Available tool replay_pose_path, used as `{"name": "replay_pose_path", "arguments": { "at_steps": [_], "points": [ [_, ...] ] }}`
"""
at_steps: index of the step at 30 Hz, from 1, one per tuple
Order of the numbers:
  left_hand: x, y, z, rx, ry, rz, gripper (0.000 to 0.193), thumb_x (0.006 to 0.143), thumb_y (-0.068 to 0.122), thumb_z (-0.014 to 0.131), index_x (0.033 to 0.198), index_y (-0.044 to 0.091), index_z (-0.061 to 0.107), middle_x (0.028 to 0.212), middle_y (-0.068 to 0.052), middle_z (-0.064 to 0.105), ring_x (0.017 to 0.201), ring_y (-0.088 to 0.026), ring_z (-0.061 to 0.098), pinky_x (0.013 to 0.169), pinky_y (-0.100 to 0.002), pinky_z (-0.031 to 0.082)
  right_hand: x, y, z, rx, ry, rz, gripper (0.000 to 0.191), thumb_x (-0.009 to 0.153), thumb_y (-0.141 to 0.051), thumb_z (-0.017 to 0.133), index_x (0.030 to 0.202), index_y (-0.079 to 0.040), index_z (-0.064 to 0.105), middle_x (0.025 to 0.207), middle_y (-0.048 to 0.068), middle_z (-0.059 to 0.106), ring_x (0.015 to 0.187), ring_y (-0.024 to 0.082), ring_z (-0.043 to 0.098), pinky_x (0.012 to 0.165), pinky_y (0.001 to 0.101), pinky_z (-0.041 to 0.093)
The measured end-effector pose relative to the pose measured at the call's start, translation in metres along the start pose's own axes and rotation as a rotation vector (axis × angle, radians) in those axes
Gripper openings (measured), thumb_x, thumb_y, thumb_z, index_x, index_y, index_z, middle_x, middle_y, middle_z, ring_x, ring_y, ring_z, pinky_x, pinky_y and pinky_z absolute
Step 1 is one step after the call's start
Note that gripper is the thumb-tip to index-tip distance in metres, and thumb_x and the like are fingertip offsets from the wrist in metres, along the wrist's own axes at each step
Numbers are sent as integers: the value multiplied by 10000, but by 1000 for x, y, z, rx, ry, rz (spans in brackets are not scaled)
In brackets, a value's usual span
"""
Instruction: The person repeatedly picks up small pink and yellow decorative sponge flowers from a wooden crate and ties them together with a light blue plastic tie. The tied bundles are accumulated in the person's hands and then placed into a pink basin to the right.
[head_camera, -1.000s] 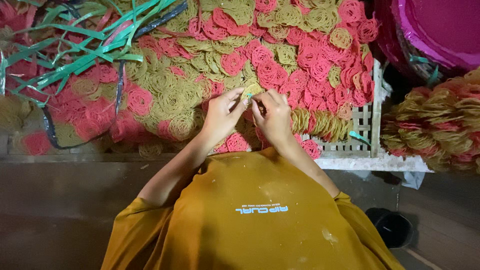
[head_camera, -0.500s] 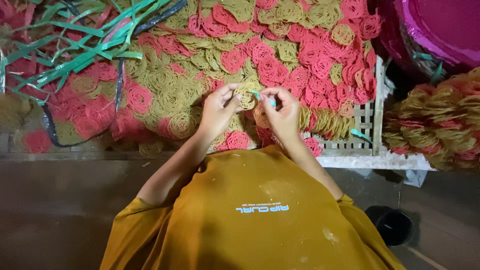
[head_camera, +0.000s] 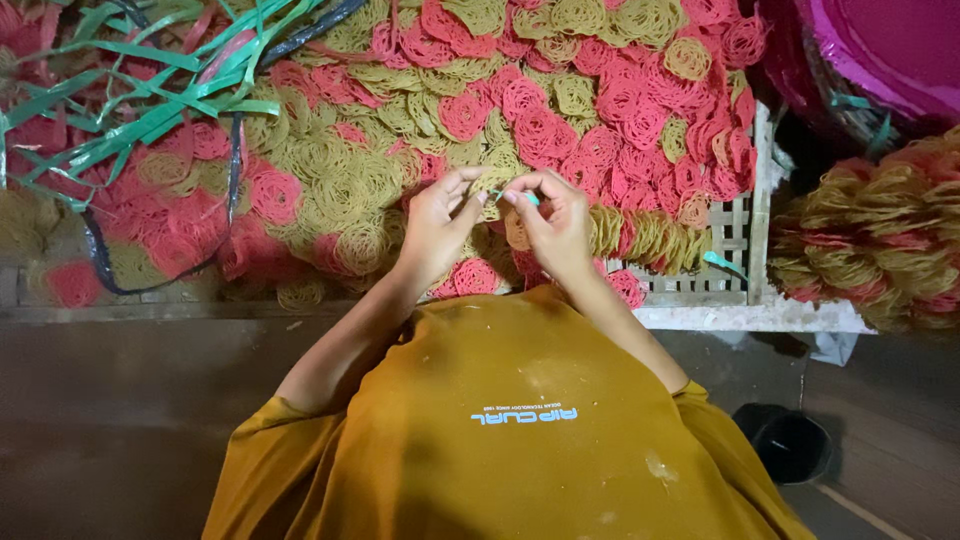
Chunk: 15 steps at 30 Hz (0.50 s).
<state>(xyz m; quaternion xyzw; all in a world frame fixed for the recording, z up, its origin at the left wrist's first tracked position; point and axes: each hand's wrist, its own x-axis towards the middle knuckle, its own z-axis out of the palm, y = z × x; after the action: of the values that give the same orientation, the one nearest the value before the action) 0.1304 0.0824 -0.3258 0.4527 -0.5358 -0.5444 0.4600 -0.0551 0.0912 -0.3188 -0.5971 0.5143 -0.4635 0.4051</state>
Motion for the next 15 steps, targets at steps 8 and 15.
{"name": "replay_pose_path", "arguments": {
  "at_steps": [8, 15],
  "points": [
    [-13, -7, -17, 665, -24, 167, 207, 973, 203, 630, 1128, 101, 722, 1088, -76, 655, 1018, -222, 626, 906, -362, 501, 14, -8, 8, 281, -74, 4, 149, 956, 5, 699, 1104, -1, 715, 1006, 22, 721, 911, 74, 647, 836, 235, 534],
    [-5, -23, -1, -830, -42, -741, 301, 998, 371, 504, 1166, 159, 634, 1176, 19, 671, 1098, -109, 600, 936, -344, 460, 6, -42, 14, -46, -156, -151, 133, 933, 38, 720, 1016, -48, 780, 993, 59, 754, 883, 134, 700, 772, 267, 559]
  ]
}}
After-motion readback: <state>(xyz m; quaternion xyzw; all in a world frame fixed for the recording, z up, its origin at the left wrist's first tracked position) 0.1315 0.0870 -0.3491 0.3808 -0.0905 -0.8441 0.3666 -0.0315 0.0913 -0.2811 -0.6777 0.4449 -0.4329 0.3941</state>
